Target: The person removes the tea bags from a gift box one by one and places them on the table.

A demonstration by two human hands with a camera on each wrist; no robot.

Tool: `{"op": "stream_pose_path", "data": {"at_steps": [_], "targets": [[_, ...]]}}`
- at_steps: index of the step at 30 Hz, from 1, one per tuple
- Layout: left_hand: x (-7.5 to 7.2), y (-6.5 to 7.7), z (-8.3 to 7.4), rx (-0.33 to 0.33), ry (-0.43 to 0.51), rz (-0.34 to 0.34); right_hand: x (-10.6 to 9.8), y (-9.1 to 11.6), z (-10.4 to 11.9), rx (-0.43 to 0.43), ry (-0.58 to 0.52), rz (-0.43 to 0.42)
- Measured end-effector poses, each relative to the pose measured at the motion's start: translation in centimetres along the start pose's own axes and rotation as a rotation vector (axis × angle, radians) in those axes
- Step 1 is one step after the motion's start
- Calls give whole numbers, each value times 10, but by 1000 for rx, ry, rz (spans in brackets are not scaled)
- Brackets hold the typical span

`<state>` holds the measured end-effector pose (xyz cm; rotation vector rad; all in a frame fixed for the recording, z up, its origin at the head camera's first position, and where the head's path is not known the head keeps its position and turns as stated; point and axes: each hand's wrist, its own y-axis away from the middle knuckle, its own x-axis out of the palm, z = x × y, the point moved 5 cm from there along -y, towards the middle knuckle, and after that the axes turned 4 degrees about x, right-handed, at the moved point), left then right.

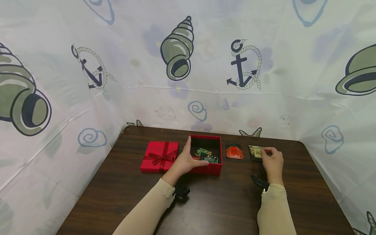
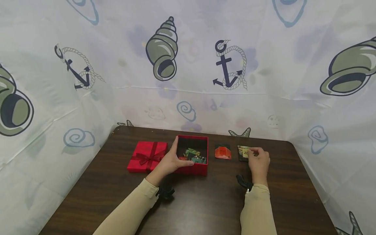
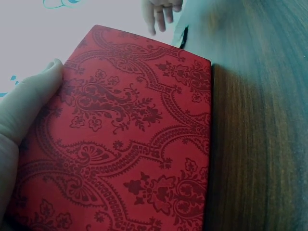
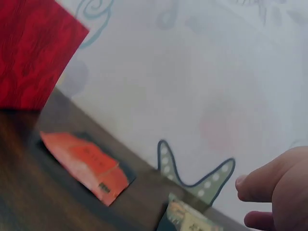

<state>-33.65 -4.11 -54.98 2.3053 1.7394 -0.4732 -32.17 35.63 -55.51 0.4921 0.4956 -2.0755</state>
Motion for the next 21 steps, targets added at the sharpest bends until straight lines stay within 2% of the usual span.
{"op": "stream_pose_path", "data": {"at_steps": [8,17,21], "targets": [[0,0,-1,2,11,3,-11,0,16,23,-1,-6],[-1,-1,1,-10,14,5,-21,6,52,-89,-3,-62],[0,-1,2,-7,12,7,-26,11,69,-124,-7,-50]]}}
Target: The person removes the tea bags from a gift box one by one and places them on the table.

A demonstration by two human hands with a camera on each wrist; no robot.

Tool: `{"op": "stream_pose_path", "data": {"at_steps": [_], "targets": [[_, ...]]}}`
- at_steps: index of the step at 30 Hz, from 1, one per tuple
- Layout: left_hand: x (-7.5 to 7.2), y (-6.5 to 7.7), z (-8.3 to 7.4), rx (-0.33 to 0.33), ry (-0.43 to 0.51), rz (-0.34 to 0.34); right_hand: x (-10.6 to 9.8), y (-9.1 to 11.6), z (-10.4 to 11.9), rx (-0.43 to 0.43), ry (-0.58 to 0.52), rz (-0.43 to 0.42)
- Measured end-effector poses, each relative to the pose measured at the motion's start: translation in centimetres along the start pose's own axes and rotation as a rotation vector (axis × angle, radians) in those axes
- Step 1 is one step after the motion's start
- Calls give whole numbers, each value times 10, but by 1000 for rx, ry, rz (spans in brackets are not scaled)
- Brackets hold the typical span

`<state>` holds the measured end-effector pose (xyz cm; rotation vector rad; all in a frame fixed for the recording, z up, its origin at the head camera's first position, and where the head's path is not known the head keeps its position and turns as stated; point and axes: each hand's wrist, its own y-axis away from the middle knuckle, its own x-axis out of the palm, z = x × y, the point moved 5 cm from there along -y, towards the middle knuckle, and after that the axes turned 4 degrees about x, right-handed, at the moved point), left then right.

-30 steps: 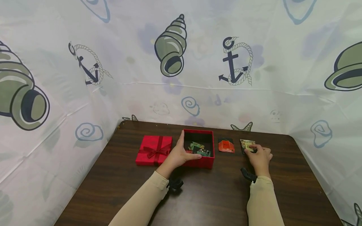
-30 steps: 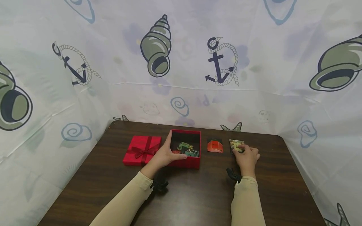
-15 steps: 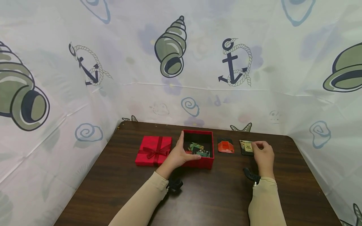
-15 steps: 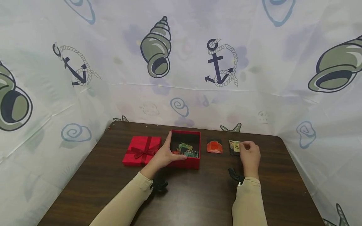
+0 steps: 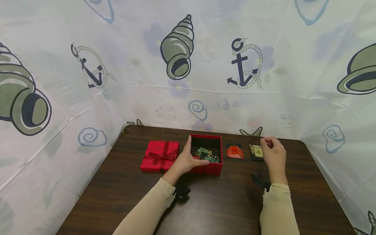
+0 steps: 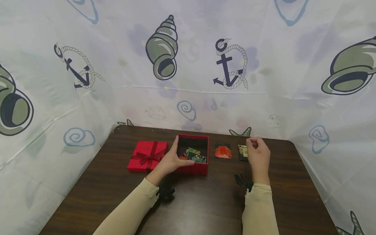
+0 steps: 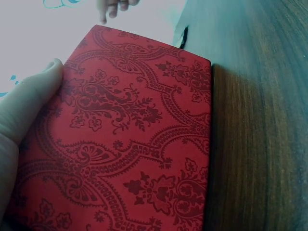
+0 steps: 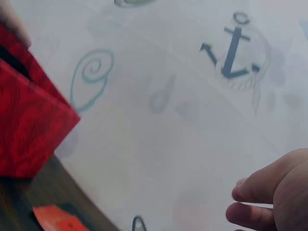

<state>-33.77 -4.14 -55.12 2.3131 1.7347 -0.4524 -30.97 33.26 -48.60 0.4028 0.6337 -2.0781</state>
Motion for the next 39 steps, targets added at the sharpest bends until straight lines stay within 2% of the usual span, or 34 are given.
{"op": "stream_pose_path", "data": {"at_steps": [7,13,16,22,27,32,36,39], "targets": [[0,-1,0,-3,-1,-11,-6,6,25,-47,25,147],[1,1,-1,-11,-12,-10,-5,16,46,-79,15,198],[0,1,-2,-12,-17,-11,2,23,56,-102,17,252],[0,1,-2,-7,-23,-6,29,38,81,-183,-25,422],[-3,0,-5,8,-16,-16,57,51,98,-196,-90,565],[-3,-1,-5,4,-6,-14,83,60,104,-177,-230,682],[-1,-1,-3,1,-12,-14,110,65,97,-159,-407,760],[1,-2,0,7,-22,-18,128,67,90,-115,-491,781]]}}
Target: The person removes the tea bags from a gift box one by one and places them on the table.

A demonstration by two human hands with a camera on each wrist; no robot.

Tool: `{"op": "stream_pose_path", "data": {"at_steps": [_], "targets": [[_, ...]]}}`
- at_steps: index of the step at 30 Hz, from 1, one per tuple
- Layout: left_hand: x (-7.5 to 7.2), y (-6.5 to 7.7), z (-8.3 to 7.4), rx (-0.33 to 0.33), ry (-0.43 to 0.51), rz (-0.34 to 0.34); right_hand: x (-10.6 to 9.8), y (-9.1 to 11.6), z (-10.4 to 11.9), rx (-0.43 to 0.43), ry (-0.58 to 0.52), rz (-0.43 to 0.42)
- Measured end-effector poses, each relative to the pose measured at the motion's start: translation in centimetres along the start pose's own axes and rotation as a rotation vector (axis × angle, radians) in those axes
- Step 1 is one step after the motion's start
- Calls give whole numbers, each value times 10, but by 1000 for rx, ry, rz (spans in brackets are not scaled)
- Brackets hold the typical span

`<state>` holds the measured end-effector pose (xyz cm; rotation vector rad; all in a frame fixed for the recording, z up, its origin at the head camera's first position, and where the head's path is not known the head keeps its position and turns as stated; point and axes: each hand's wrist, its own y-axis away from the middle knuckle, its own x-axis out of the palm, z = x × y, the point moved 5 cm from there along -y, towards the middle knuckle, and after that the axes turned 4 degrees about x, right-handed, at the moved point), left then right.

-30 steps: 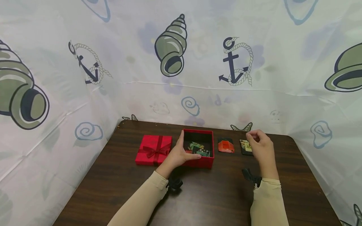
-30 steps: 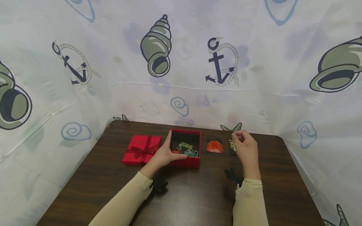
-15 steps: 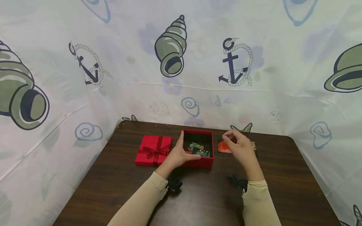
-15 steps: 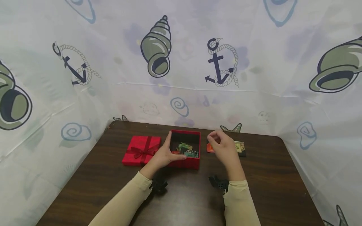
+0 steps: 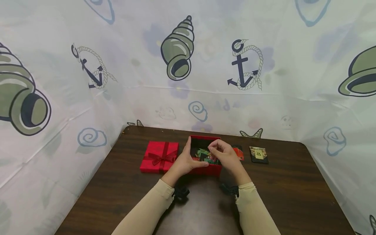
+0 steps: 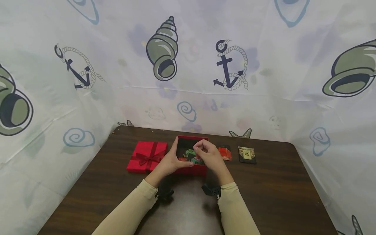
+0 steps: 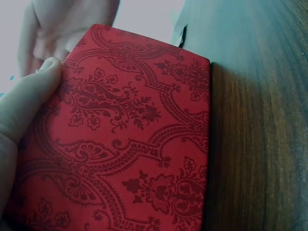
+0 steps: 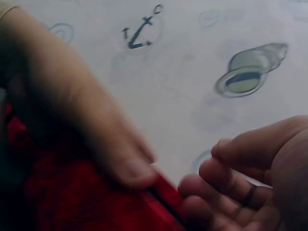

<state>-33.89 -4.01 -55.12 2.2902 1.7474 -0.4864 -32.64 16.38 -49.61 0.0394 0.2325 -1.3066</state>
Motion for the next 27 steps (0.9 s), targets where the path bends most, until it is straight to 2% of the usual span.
{"op": "stream_pose_path", "data": {"at_steps": [3,6,11,14,17,22,27], "targets": [[0,-1,0,6,-2,-3,4,-3,-5,46,-21,-14],[0,-1,-1,13,-2,-1,3,-4,-4,111,3,-25],[0,-1,-1,8,-1,7,6,-11,-2,190,176,4],[0,0,-1,8,5,9,7,-19,3,238,280,56],[0,1,-1,5,12,13,8,-27,6,297,328,148],[0,2,-1,-10,18,19,10,-42,7,401,333,313],[0,1,-1,-6,14,26,15,-57,9,424,327,402]]}}
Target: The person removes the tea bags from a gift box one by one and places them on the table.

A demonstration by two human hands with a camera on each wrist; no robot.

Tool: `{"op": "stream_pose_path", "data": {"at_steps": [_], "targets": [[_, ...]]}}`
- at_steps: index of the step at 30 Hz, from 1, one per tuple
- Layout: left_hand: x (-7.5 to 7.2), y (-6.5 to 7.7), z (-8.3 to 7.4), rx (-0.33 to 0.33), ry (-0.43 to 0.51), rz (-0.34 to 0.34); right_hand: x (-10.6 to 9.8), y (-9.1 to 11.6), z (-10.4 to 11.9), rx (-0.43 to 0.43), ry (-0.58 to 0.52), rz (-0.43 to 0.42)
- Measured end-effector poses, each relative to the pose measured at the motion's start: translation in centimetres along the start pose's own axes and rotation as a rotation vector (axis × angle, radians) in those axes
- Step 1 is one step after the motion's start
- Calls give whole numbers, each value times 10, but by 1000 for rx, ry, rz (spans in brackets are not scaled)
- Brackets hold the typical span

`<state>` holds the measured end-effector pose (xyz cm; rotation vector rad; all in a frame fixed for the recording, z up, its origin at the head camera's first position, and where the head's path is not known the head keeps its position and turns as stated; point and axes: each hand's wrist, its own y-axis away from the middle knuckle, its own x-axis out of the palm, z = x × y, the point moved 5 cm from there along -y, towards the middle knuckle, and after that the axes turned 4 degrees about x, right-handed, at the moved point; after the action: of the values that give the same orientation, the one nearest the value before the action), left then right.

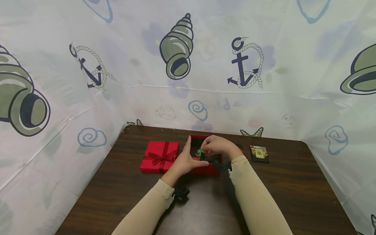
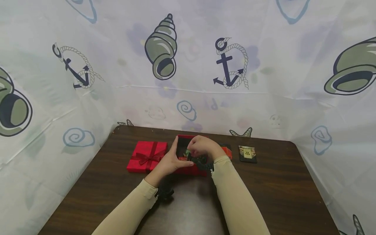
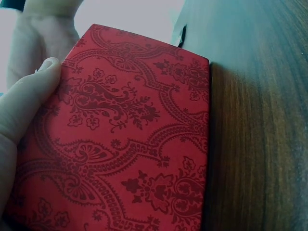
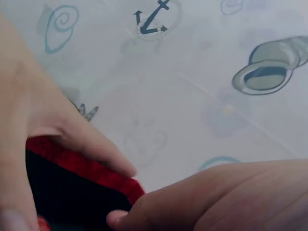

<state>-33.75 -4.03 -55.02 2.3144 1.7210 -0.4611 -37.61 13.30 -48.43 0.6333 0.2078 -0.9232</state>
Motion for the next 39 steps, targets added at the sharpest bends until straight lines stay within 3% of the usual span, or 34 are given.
{"op": "stream_pose_path", "data": {"at_steps": [8,13,17,24,39], "targets": [[0,1,-3,13,17,-2,1,-33,-6,93,-10,149],[1,1,-4,11,35,8,-1,-44,-10,72,-62,212],[0,4,-5,4,23,3,-3,-45,-11,50,-80,233],[-2,1,-3,10,-4,1,2,-43,-8,49,42,261],[0,1,-1,10,19,11,6,-32,-7,-50,21,254]]}}
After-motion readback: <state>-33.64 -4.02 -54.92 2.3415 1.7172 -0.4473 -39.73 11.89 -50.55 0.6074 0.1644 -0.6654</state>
